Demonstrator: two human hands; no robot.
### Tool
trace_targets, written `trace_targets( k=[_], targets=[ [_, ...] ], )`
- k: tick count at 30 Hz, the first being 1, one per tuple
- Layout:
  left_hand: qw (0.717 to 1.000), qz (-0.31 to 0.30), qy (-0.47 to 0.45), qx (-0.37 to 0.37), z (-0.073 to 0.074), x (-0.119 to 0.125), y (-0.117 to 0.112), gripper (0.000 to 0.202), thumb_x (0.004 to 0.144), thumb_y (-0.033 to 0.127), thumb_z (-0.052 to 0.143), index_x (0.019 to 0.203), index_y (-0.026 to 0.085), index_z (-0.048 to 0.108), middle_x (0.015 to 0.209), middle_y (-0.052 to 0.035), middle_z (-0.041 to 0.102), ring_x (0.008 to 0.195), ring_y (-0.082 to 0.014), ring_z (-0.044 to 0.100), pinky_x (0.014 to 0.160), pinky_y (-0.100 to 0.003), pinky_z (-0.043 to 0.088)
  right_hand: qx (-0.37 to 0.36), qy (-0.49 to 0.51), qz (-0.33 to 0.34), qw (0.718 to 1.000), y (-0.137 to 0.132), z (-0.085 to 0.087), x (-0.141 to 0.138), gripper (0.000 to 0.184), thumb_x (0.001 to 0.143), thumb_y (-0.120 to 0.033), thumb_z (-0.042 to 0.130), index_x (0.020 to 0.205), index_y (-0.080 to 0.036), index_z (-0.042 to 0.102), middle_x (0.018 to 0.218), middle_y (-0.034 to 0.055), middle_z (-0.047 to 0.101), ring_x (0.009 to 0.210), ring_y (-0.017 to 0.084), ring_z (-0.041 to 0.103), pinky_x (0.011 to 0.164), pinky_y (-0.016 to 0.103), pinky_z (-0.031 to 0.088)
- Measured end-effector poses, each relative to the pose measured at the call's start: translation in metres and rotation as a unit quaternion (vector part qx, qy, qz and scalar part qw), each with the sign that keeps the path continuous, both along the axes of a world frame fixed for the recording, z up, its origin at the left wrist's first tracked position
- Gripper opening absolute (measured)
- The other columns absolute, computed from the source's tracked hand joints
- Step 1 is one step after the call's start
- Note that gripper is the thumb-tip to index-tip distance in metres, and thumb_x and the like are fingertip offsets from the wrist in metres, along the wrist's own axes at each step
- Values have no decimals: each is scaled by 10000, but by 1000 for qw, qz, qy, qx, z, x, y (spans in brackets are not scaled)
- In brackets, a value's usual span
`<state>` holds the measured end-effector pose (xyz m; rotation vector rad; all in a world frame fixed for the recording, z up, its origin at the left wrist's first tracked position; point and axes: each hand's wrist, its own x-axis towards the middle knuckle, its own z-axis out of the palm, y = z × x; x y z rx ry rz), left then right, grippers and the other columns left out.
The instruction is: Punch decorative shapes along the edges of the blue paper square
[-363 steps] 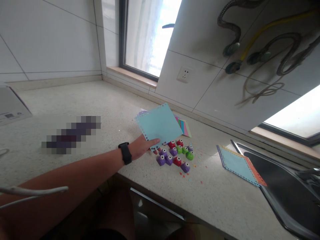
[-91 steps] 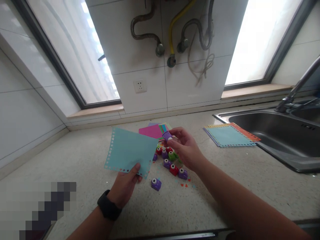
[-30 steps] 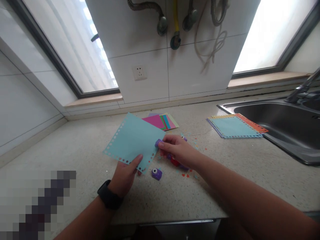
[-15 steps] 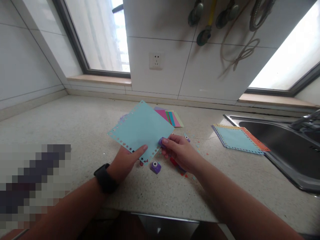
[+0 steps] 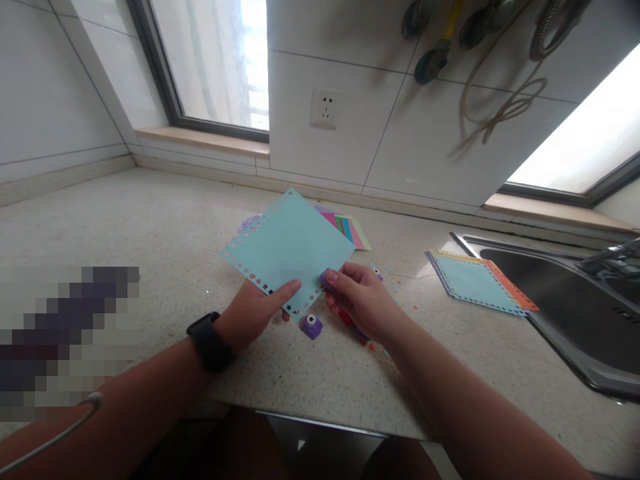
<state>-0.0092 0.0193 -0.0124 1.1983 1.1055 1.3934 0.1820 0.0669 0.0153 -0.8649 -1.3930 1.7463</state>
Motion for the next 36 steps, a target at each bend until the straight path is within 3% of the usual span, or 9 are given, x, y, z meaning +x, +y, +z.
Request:
trace_targets(
  k=[14,36],
  targets=[
    [999,-46,22,-5,5,-2,-1,101,893,276,655,877,181,625,664,46,622,467,-87,528,413,-201,467,20,-33,1,999,-1,0,0,336,830,-463,740,757,-181,571,588,-16,621,468,92,534,438,222,356],
    [998,-58,26,4,2,-4,0,100,909,273,638,877,181,660,661,36,638,469,-88,541,417,-198,463,18,-13,4,1000,0,-3,0,303,833,-418,752,759,-176,586,614,-21,621,502,93,564,474,223,386]
  ],
)
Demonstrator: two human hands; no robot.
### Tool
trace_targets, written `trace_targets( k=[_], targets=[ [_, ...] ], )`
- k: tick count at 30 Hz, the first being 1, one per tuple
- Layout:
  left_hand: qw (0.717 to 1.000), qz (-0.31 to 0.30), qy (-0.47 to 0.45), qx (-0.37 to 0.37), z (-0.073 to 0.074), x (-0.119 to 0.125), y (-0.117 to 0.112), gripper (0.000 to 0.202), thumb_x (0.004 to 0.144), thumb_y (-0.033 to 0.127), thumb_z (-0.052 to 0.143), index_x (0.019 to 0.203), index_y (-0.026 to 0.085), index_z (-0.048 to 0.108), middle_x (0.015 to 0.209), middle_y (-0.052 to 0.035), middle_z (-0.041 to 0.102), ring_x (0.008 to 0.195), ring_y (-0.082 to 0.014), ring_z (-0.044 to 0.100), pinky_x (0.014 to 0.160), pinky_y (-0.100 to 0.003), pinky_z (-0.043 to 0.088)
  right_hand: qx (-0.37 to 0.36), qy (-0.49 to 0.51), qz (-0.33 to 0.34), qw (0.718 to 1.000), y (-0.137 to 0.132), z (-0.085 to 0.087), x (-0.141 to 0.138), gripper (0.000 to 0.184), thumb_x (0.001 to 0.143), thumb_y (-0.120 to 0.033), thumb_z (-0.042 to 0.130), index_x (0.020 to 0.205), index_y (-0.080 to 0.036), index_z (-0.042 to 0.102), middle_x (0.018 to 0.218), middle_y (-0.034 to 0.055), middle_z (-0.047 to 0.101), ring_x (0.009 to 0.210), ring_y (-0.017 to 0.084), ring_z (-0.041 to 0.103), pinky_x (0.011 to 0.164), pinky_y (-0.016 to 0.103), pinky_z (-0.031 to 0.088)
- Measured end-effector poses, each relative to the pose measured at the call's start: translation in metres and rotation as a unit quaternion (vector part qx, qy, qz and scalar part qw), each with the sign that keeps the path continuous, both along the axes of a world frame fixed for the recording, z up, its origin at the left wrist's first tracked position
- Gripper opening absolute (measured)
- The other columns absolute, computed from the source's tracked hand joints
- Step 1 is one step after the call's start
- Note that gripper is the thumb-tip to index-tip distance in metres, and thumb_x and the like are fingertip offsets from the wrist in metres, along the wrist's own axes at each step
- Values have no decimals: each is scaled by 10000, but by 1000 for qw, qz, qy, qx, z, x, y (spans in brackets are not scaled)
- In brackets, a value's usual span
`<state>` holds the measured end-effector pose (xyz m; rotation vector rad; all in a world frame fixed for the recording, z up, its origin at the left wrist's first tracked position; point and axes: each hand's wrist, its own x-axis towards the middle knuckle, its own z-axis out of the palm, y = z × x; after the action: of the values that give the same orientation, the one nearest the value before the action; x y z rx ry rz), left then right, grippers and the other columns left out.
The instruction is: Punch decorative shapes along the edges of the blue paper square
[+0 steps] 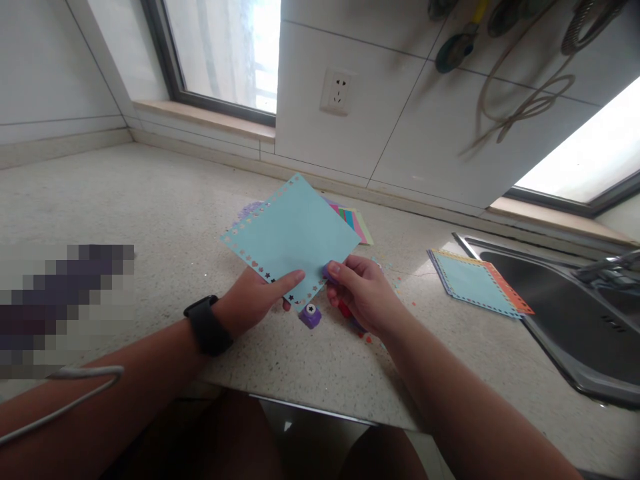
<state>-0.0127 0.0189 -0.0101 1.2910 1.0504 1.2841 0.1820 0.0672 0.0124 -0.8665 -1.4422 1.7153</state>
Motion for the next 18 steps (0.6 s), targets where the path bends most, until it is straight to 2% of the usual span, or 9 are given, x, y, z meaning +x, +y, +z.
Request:
trace_targets(
  k=[13,18],
  targets=[
    [1000,-6,14,-3,0,0,0,121,912,283,630,860,177,650,655,33,635,472,-94,538,429,-211,465,14,-8,-1,1000,-1,0,1,295,832,-411,758,768,-175,593,612,-19,625,490,87,555,451,210,386],
    [1000,-6,0,-27,2,1,-1,119,893,293,646,845,184,634,645,35,638,476,-102,541,432,-218,463,27,6,6,1000,-3,1,1,259,821,-374,778,768,-169,629,621,-14,644,508,90,585,483,211,439]
  ],
)
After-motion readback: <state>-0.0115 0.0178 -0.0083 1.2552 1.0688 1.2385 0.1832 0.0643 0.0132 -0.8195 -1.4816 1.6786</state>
